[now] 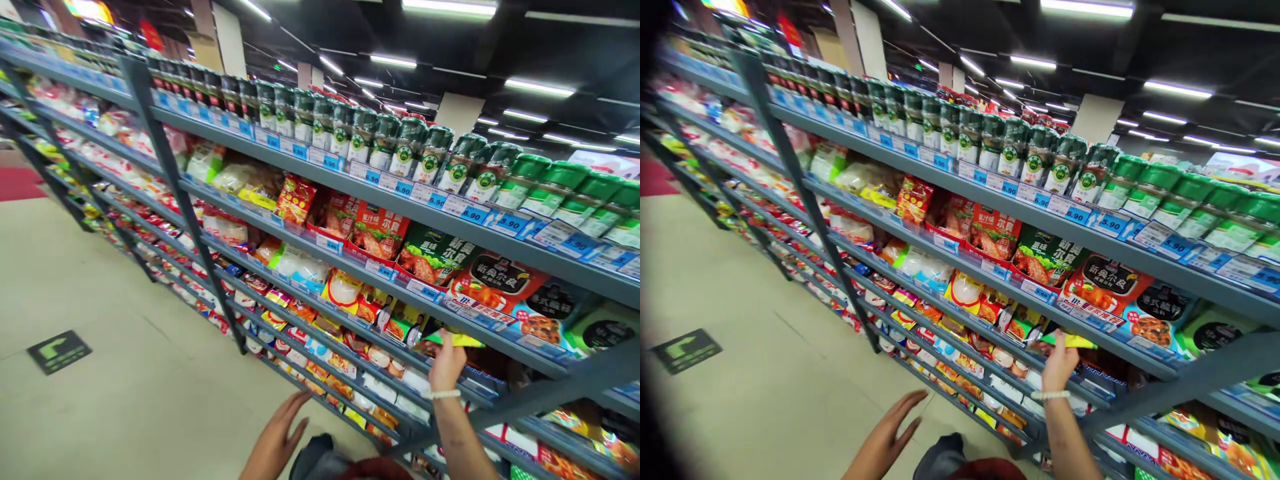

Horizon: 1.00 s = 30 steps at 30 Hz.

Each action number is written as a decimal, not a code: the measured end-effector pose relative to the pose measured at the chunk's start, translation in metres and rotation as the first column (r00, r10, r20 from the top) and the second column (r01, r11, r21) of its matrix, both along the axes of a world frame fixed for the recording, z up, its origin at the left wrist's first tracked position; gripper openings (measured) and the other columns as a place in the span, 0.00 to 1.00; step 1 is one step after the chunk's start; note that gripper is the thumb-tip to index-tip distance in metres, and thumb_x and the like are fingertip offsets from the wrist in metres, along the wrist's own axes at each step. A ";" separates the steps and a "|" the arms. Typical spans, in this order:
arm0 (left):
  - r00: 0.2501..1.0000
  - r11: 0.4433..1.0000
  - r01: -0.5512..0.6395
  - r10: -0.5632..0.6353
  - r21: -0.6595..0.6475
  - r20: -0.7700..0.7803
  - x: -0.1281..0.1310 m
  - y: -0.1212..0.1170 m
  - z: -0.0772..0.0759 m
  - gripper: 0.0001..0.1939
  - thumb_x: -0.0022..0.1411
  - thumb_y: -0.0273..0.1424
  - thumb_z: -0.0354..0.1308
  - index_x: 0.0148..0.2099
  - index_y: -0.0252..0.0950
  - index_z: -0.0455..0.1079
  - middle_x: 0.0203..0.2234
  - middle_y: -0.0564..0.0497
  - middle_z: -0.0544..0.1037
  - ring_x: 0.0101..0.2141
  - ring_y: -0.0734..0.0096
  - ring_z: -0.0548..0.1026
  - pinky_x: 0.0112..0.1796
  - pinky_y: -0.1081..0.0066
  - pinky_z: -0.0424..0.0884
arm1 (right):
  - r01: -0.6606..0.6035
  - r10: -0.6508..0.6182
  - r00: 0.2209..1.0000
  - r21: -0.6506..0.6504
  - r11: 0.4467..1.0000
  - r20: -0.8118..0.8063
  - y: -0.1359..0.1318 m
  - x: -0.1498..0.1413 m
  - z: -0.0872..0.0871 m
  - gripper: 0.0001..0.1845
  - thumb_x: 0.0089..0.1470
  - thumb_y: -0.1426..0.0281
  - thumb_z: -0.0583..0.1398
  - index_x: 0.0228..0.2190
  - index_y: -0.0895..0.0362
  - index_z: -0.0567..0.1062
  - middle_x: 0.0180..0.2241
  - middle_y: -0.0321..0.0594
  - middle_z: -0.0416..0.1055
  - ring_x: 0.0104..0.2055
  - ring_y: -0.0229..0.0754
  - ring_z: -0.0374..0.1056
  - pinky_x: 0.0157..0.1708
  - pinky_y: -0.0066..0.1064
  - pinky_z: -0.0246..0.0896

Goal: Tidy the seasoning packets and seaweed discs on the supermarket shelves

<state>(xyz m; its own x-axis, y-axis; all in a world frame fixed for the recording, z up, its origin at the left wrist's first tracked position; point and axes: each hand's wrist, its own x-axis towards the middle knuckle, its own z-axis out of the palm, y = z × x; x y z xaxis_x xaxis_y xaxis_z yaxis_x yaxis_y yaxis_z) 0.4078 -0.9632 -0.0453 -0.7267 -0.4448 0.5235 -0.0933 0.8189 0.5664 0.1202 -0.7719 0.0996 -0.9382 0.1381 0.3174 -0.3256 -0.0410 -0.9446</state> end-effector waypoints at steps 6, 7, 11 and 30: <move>0.940 0.936 0.319 -0.294 -0.146 0.171 -0.112 0.035 0.119 0.45 0.56 0.30 0.61 0.72 0.42 0.48 0.66 0.41 0.59 0.62 0.51 0.65 0.58 0.53 0.69 | -0.357 0.370 0.925 -0.135 0.924 0.087 -0.042 0.090 -0.042 0.27 0.48 0.49 0.64 0.37 0.61 0.76 0.38 0.48 0.77 0.42 0.49 0.73 0.44 0.37 0.70; 0.922 0.929 0.351 -0.322 -0.114 0.214 -0.122 0.037 0.126 0.42 0.56 0.27 0.58 0.72 0.42 0.50 0.63 0.41 0.64 0.59 0.52 0.69 0.55 0.54 0.71 | -0.450 0.457 0.887 -0.101 0.887 0.069 -0.044 0.094 -0.045 0.25 0.51 0.50 0.63 0.39 0.61 0.77 0.39 0.48 0.77 0.44 0.49 0.73 0.47 0.37 0.70; 0.880 0.900 0.419 -0.435 0.119 0.191 -0.147 0.027 0.126 0.19 0.67 0.30 0.47 0.55 0.40 0.73 0.42 0.45 0.81 0.42 0.59 0.80 0.43 0.66 0.76 | -0.535 0.546 0.825 0.107 0.838 -0.146 -0.030 0.080 -0.056 0.17 0.59 0.59 0.60 0.46 0.55 0.73 0.45 0.46 0.73 0.49 0.46 0.71 0.51 0.38 0.68; 0.840 0.839 0.541 -0.542 -0.058 -0.005 -0.148 -0.091 0.099 0.18 0.69 0.36 0.54 0.60 0.48 0.69 0.51 0.55 0.78 0.49 0.74 0.78 0.49 0.78 0.73 | -0.029 0.176 0.973 0.683 0.729 -0.147 -0.024 -0.053 -0.016 0.23 0.55 0.52 0.56 0.31 0.59 0.79 0.30 0.49 0.75 0.37 0.49 0.70 0.44 0.45 0.67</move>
<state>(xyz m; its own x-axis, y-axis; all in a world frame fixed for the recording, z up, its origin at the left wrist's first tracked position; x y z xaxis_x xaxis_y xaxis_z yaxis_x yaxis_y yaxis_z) 0.2596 -1.0542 0.0542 -0.8323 0.0451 0.5525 0.3853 0.7637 0.5180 0.0670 -0.7956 0.0837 -0.8452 -0.2741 0.4589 -0.5303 0.5373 -0.6558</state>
